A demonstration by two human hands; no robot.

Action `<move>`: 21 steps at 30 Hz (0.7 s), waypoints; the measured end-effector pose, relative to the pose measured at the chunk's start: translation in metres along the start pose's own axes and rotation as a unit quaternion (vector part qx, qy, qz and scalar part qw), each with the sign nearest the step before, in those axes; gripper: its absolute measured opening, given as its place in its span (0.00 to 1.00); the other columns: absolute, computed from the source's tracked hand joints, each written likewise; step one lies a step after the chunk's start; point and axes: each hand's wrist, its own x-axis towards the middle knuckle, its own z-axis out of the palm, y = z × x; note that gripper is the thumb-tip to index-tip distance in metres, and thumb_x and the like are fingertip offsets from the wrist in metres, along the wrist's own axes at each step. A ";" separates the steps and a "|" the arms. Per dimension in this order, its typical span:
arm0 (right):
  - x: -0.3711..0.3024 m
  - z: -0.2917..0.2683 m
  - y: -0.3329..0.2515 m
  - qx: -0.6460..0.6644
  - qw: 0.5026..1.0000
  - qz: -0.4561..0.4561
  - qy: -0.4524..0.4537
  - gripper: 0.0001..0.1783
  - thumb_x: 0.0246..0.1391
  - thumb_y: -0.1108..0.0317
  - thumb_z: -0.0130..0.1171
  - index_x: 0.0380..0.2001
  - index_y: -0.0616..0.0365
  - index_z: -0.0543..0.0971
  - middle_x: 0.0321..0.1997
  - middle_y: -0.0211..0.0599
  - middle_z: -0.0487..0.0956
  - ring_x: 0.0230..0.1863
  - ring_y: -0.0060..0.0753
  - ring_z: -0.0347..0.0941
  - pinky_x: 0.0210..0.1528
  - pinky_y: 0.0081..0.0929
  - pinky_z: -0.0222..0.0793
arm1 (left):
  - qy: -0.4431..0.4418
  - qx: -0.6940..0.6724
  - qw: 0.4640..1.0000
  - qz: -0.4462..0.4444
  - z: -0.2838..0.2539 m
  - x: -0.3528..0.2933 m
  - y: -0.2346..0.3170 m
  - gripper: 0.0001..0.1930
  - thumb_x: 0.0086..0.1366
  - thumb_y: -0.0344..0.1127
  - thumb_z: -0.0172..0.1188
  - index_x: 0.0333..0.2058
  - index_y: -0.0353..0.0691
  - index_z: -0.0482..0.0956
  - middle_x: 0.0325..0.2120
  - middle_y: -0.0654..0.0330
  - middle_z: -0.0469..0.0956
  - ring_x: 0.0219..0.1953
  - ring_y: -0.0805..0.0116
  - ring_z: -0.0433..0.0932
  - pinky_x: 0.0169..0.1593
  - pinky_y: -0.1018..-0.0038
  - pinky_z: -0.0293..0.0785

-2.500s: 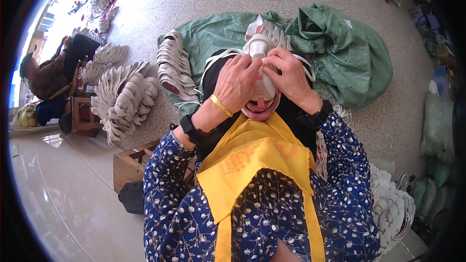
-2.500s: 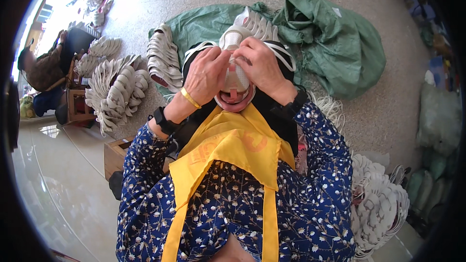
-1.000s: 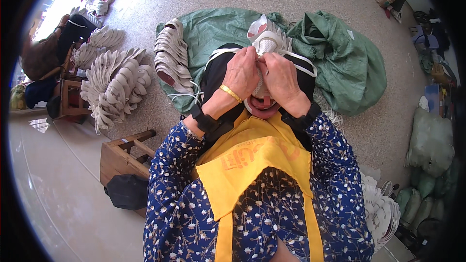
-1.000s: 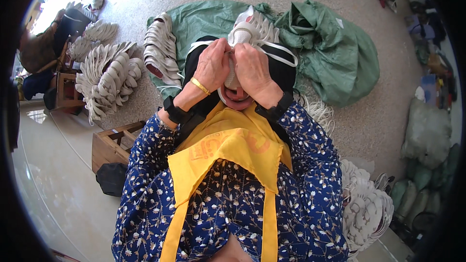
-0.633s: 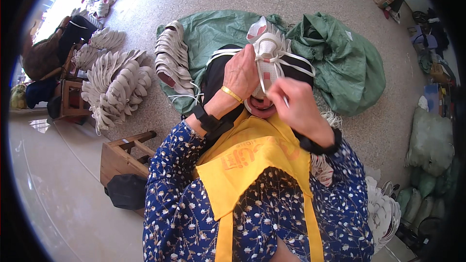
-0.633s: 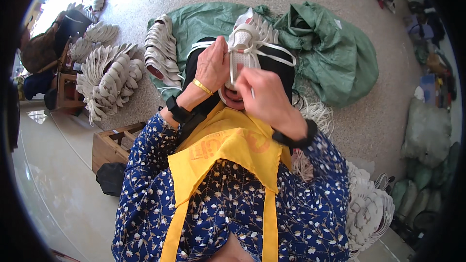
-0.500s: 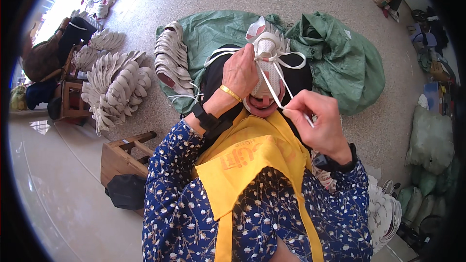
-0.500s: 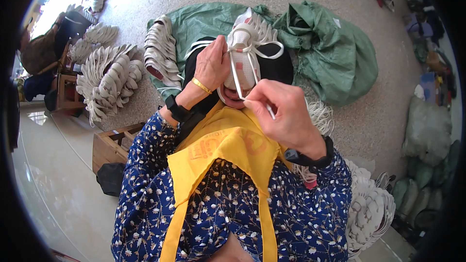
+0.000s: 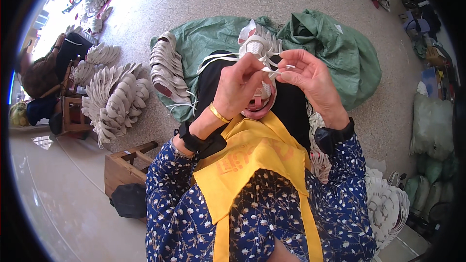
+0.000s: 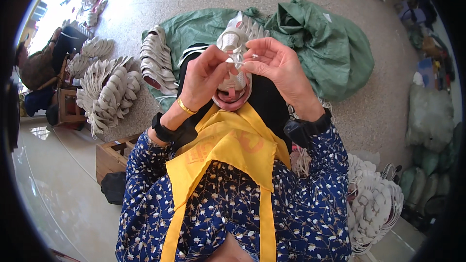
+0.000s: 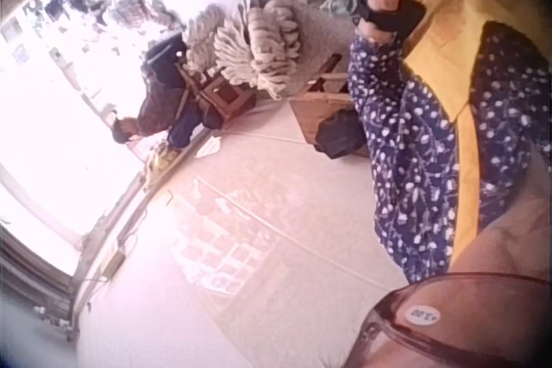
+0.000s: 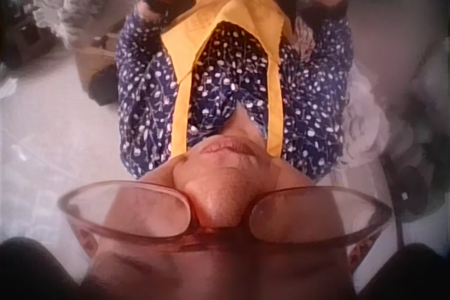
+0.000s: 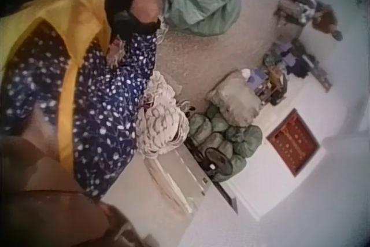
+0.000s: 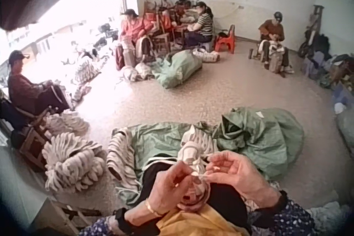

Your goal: The person sits on the floor and laces a white sneaker with pink accents. They thread the white shoelaces through the eyelets, pull them tight, and tie a knot at the top. The person is surrounded by piles of similar shoes and green sacks.

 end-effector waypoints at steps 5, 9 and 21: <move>0.008 -0.010 0.020 0.055 0.998 0.043 0.010 0.10 0.61 0.71 0.66 0.42 0.66 0.82 0.37 0.34 0.83 0.36 0.24 0.82 0.45 0.20 0.81 | -0.010 -0.116 0.989 -0.096 -0.001 0.000 -0.009 0.05 0.74 0.30 0.57 0.38 0.36 0.72 0.31 0.64 0.82 0.28 0.85 0.75 0.34 0.84 0.75; 0.011 -0.005 0.028 0.021 0.998 0.046 0.022 0.11 0.61 0.67 0.68 0.41 0.64 0.85 0.34 0.28 0.83 0.30 0.17 0.77 0.35 0.14 0.74 | -0.023 -0.147 0.982 -0.120 0.000 -0.001 -0.007 0.06 0.75 0.32 0.57 0.38 0.37 0.72 0.31 0.65 0.82 0.30 0.86 0.74 0.37 0.85 0.74; 0.016 0.008 0.024 -0.063 0.998 -0.027 0.006 0.11 0.64 0.65 0.64 0.39 0.62 0.87 0.27 0.21 0.78 0.27 0.10 0.68 0.28 0.14 0.63 | -0.022 -0.275 0.949 -0.151 0.005 0.000 0.001 0.05 0.71 0.31 0.62 0.35 0.38 0.79 0.38 0.63 0.84 0.36 0.83 0.74 0.42 0.83 0.71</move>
